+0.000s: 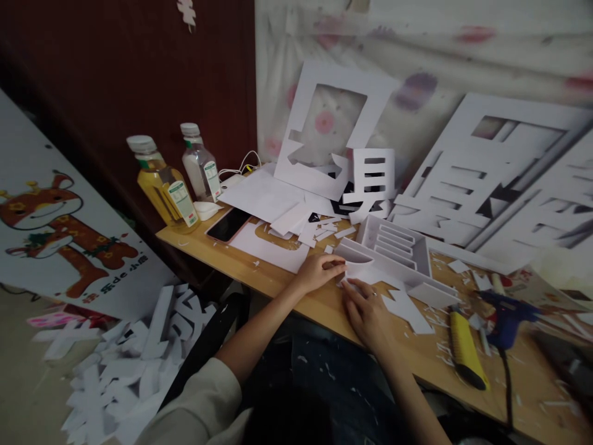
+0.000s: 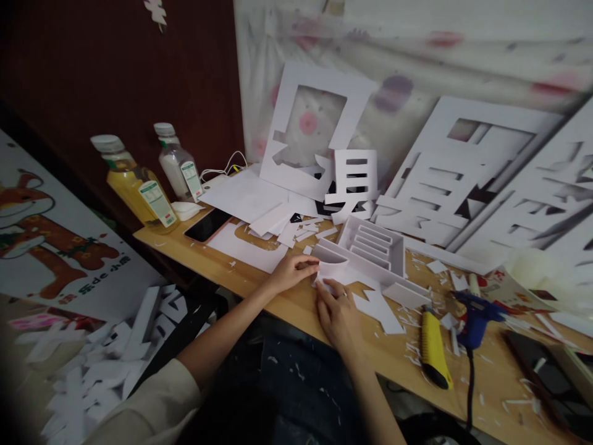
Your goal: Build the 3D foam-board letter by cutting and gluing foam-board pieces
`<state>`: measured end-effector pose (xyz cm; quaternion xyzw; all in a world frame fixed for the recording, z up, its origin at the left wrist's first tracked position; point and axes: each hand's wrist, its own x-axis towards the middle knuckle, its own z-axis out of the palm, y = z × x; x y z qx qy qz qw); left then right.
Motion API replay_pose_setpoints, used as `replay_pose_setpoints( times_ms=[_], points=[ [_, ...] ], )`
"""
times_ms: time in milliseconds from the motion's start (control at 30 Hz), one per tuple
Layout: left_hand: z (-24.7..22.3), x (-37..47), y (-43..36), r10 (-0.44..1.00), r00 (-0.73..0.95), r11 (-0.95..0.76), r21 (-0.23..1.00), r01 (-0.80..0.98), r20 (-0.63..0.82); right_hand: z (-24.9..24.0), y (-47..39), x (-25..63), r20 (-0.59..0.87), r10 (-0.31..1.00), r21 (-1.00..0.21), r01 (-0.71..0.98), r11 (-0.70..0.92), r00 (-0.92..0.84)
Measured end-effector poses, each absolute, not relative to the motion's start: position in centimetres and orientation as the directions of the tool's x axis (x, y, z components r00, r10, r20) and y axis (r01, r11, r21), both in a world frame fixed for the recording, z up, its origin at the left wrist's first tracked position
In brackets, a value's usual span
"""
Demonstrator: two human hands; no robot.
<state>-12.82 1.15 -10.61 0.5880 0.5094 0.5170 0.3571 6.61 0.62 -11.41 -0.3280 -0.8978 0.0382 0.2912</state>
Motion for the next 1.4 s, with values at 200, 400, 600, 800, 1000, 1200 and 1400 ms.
replay_pose_setpoints(
  times_ms=[200, 400, 600, 800, 1000, 1200, 1400],
  points=[
    [-10.53, -12.79, 1.11, 0.973, -0.005, -0.219, 0.939, 0.263, 0.229, -11.58, 0.67, 6.58, 0.513, 0.602, -0.255, 0.561, 0.788, -0.612],
    [-10.11, -12.78, 0.89, 0.965, -0.029, -0.242, 0.933, 0.265, 0.259, -11.84, 0.82, 6.71, 0.522, 0.608, -0.282, 0.551, 0.785, -0.598],
    [-10.00, -12.74, 0.55, 0.951, -0.063, -0.279, 0.925, 0.259, 0.304, -11.84, 0.74, 6.71, 0.523, 0.634, -0.330, 0.550, 0.767, -0.570],
    [-10.28, -12.73, 0.68, 0.938, -0.043, -0.322, 0.908, 0.269, 0.345, -11.80, 0.67, 6.61, 0.525, 0.647, -0.351, 0.552, 0.756, -0.553],
    [-10.14, -12.77, 0.54, 0.938, -0.031, -0.320, 0.900, 0.294, 0.344, -11.85, 0.61, 6.70, 0.507, 0.672, -0.370, 0.567, 0.736, -0.540],
    [-10.26, -12.86, 0.45, 0.946, 0.011, -0.309, 0.887, 0.342, 0.325, -12.19, 0.59, 6.75, 0.511, 0.700, -0.384, 0.596, 0.705, -0.498],
    [-10.54, -12.83, 0.66, 0.954, 0.026, -0.288, 0.885, 0.367, 0.299, -12.21, 0.38, 6.67, 0.517, 0.715, -0.394, 0.611, 0.687, -0.470]
  ],
)
